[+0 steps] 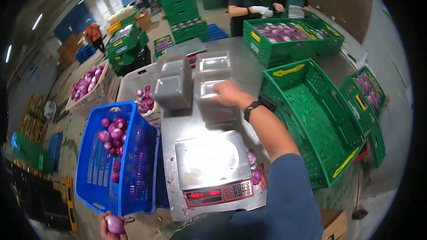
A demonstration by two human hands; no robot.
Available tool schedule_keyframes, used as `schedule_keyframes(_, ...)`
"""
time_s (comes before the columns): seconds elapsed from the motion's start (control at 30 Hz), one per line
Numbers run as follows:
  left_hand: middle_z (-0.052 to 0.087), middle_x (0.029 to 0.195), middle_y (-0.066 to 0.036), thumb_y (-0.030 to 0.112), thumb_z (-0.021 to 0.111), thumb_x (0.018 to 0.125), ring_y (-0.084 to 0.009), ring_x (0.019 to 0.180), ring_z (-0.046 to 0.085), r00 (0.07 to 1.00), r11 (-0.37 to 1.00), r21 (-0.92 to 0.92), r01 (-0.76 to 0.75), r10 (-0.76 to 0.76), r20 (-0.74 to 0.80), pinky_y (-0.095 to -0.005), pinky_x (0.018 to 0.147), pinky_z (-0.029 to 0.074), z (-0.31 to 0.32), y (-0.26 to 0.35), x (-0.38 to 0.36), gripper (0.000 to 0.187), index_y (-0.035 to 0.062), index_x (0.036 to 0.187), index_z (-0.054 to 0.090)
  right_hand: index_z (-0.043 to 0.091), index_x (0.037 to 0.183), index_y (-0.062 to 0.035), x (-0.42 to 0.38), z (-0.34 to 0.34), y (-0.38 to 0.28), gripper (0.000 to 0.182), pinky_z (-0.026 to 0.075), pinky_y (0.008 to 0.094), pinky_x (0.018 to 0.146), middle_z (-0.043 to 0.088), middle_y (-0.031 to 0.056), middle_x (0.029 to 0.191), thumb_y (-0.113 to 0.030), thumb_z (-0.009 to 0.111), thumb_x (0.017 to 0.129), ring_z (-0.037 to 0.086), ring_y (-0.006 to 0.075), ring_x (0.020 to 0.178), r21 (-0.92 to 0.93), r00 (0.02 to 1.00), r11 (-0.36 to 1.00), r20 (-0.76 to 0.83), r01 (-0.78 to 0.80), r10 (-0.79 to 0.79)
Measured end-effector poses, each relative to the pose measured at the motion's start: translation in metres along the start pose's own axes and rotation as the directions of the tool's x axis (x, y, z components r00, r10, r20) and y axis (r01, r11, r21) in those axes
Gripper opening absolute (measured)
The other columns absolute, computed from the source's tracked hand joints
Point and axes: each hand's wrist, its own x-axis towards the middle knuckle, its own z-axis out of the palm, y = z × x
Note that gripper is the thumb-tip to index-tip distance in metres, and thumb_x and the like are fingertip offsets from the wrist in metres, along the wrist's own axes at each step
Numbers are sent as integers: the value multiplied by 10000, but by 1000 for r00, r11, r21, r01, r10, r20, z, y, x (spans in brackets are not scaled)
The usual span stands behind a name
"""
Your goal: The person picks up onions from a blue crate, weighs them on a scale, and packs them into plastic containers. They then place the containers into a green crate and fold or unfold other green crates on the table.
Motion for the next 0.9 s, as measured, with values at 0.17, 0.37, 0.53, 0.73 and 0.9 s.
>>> schedule_keyframes(0.17,659,1069,-139,287,665,910,-337,792,695,951,999,7,38,-38,308,-420,632,599,40,-2,47,315,61,1114,584,676,799,-47,5,-7,-16,340,514,453,710,705,147,848,-283,894,687,679,355,829,139,980,973,-56,-183,192)
schedule_keyframes(0.37,689,1073,-154,259,661,934,-293,843,727,861,973,84,215,-229,455,-402,697,619,67,-3,105,304,32,1125,596,532,701,-91,-90,24,-114,297,484,443,659,550,122,743,-135,824,681,589,345,764,-52,930,940,-140,337,-341)
schedule_keyframes(0.53,679,1068,-117,203,659,947,-192,958,681,599,883,227,411,-449,664,-324,841,571,102,-32,124,274,26,1152,617,575,723,-65,-199,99,-166,351,499,474,645,595,153,737,-184,894,638,612,388,725,149,943,977,273,155,-192)
schedule_keyframes(0.73,628,1112,-102,213,763,900,-163,1036,618,348,827,396,399,-536,769,-307,897,519,137,-53,105,425,17,1232,585,580,1297,-46,-198,58,-272,746,512,429,917,616,171,1249,-271,928,676,616,347,1150,345,983,933,105,105,-150)
schedule_keyframes(0.9,527,1329,-200,472,731,914,-259,1219,551,260,945,254,208,-304,917,-357,1054,439,139,-54,101,852,-65,1455,351,389,1508,-48,-179,101,-345,900,456,439,1077,458,155,1522,-268,880,787,505,283,1330,557,976,817,-218,150,-30)
